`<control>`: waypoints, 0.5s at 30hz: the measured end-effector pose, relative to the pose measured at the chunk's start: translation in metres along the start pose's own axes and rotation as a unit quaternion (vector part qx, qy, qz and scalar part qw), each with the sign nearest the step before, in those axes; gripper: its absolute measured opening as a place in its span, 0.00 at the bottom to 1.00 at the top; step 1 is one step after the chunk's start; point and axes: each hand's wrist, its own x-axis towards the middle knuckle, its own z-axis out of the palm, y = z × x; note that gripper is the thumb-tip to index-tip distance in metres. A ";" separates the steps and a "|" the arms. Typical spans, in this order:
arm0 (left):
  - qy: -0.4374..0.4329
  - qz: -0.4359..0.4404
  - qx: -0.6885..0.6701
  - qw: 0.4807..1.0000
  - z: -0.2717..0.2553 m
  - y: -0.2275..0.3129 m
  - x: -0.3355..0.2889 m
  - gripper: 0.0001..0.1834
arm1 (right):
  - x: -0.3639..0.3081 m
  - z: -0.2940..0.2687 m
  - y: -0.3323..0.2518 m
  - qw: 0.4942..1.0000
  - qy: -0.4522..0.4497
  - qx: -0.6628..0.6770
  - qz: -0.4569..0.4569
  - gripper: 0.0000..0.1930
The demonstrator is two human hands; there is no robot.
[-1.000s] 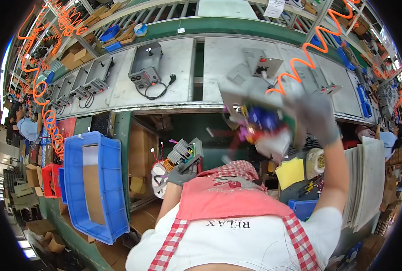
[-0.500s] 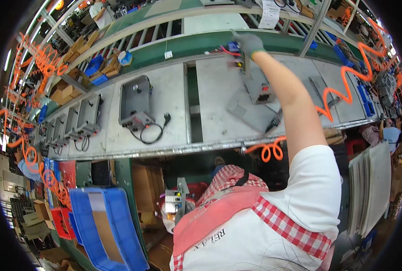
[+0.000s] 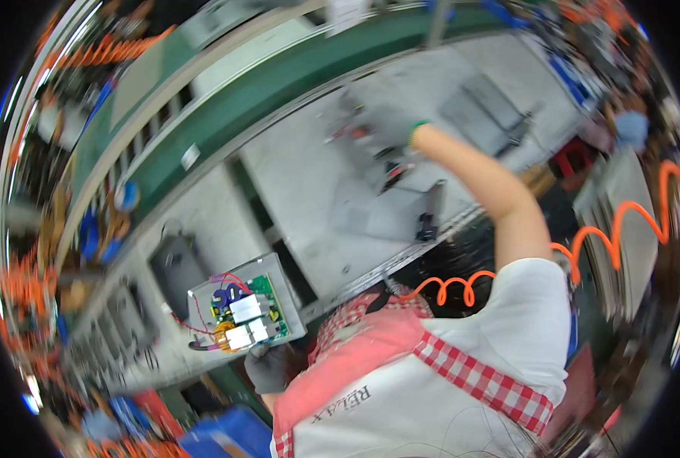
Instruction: The person assembles an electronic device by connecting wires and components inside a metal enclosure. They use a screwdriver to secure parts, place yellow insulating pads, and use a heat gun to treat components on a circuit board. The person then places the assembled unit onto a conveyor belt.
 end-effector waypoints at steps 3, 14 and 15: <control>-0.079 -0.032 0.079 0.993 0.075 -0.005 0.058 0.37 | 0.005 0.013 -0.038 0.935 -0.110 0.327 0.088 0.21; -0.319 -0.399 0.057 0.858 0.139 -0.119 0.155 0.30 | -0.062 0.097 -0.002 0.985 0.022 0.095 0.142 0.13; -0.322 -0.411 0.188 0.832 0.132 -0.123 0.164 0.29 | -0.063 0.103 -0.007 0.983 0.055 0.073 0.158 0.13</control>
